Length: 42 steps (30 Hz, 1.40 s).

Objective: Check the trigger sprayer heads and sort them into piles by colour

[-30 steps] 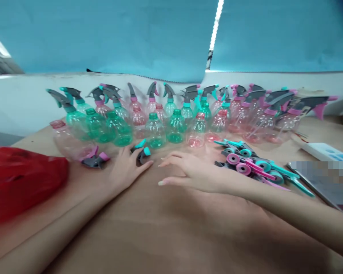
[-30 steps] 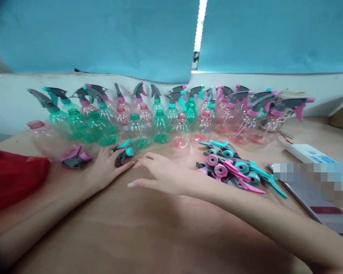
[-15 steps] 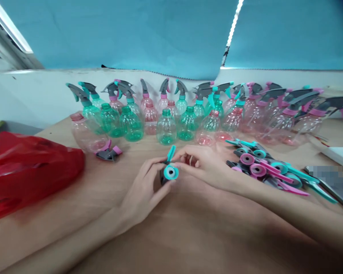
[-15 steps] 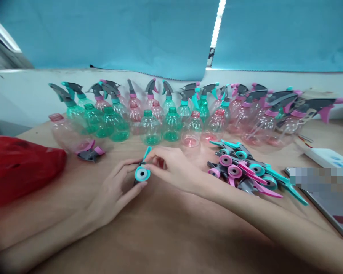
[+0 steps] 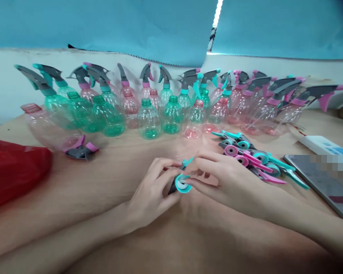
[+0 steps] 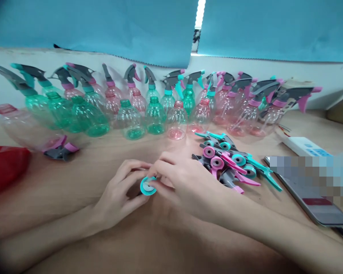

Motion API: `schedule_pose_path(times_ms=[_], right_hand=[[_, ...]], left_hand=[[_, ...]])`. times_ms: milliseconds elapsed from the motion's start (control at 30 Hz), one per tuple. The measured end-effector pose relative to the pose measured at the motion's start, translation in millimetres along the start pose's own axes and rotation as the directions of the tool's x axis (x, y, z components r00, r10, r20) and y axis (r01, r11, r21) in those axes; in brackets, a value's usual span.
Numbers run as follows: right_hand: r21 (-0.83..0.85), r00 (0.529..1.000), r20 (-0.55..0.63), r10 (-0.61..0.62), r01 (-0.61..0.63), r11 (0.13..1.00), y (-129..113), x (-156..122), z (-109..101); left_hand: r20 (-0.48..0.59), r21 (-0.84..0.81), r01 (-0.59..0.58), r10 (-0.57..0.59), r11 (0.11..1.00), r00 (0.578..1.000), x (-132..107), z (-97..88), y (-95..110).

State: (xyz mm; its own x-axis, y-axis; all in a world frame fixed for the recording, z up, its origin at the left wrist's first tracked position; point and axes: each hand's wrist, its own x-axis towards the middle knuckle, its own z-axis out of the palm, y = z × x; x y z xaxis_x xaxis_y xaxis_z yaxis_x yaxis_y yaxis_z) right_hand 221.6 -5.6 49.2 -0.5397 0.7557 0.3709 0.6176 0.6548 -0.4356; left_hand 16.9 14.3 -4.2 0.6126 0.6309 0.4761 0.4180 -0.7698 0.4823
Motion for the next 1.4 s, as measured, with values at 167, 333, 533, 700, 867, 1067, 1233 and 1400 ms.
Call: schedule_pose_path(times_ms=[167, 333, 533, 700, 867, 1067, 1233, 1400], right_hand=[[-0.09, 0.998, -0.066, -0.009, 0.003, 0.996, -7, -7, 4], [-0.186, 0.99, -0.056, 0.133, -0.141, 0.972, -17, -16, 17], [-0.15, 0.961, 0.1, 0.257, -0.241, 0.959, -25, -23, 25], [0.162, 0.864, 0.279, 0.419, -0.472, 0.866, -25, -15, 20], [0.362, 0.824, 0.295, 0.483, -0.565, 0.742, -21, -11, 19], [0.465, 0.854, 0.301, 0.425, -0.521, 0.716, -20, -10, 23], [0.492, 0.878, 0.293, 0.378, -0.478, 0.728, -19, -10, 24], [0.466, 0.881, 0.261, 0.396, -0.474, 0.748, -19, -14, 33]], left_hand=[[-0.039, -0.008, 0.039, -0.04, 0.999, 0.998, 0, 0.2, -2], [-0.063, -0.016, 0.075, -0.076, 0.997, 0.995, 1, 0.1, -1], [-0.074, -0.017, 0.133, -0.134, 0.991, 0.988, 3, -1.0, -2], [-0.095, -0.034, 0.148, -0.151, 0.988, 0.984, 4, -3.2, -2], [-0.115, -0.029, 0.154, -0.156, 0.988, 0.981, 1, -3.8, -2], [-0.087, -0.022, 0.143, -0.144, 0.99, 0.986, 0, -5.9, -1], [-0.054, -0.06, 0.165, -0.169, 0.984, 0.984, 0, -4.8, -3], [-0.047, -0.073, 0.173, -0.176, 0.982, 0.983, 1, -4.8, -2]])
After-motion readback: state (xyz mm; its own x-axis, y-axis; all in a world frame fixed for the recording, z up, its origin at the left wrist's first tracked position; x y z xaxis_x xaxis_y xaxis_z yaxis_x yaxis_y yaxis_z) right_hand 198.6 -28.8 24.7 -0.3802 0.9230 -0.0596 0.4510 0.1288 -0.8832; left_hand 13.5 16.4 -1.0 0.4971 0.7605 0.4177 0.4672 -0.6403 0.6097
